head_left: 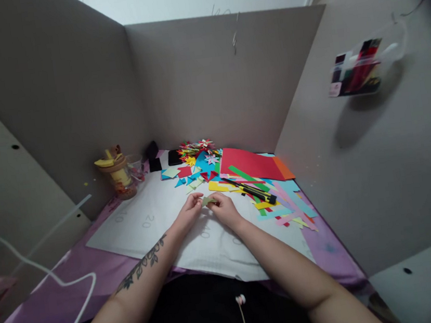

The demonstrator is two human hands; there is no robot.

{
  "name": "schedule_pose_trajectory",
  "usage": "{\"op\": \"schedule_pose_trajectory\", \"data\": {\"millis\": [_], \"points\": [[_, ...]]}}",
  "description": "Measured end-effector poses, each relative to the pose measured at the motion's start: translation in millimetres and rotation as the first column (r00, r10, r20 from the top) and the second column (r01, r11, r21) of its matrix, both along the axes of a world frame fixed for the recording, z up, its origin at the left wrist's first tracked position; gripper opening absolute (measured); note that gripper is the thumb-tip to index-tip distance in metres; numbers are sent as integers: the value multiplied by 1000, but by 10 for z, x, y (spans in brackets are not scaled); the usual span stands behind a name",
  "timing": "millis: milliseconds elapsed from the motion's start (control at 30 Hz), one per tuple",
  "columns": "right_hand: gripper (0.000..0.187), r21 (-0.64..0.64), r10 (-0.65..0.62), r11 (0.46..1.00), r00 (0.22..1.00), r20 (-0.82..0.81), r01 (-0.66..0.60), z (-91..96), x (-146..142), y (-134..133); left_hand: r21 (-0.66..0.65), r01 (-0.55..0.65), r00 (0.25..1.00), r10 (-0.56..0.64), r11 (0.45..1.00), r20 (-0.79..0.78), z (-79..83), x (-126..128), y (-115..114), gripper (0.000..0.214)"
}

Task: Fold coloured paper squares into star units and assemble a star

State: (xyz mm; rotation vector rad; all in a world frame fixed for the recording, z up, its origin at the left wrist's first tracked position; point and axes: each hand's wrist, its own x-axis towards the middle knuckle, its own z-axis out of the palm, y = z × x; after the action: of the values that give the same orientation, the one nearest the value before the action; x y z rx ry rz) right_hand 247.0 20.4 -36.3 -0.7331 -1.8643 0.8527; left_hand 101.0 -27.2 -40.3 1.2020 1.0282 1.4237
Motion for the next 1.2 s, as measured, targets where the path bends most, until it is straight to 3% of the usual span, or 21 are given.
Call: {"op": "schedule_pose_trajectory", "data": {"millis": [200, 400, 533, 667, 1000, 1200], "points": [[10, -17, -31, 999, 1000, -2, 31, 8, -3, -8, 73, 34, 994, -26, 997, -107, -45, -12, 17, 36], [8, -246, -67, 968, 996, -63, 49, -36, -20, 28, 146, -102, 969, 132, 984, -209, -49, -32, 31, 28], [10, -368, -74, 929, 991, -112, 28, -59, -32, 45, 170, -132, 925, 183, 977, -333, -5, -40, 11, 22], [9, -376, -61, 926, 989, -138, 5, -26, -31, 24, 164, -133, 887, 191, 977, -421, 21, -38, 1, 22], [11, -454, -91, 891, 982, -163, 7, 52, -22, 4, 207, -196, 846, 272, 959, -458, 19, -24, 9, 16], [9, -482, -61, 874, 971, -229, -59, 51, -25, -10, 275, -244, 816, 350, 930, -461, -20, -27, 28, 15]]}}
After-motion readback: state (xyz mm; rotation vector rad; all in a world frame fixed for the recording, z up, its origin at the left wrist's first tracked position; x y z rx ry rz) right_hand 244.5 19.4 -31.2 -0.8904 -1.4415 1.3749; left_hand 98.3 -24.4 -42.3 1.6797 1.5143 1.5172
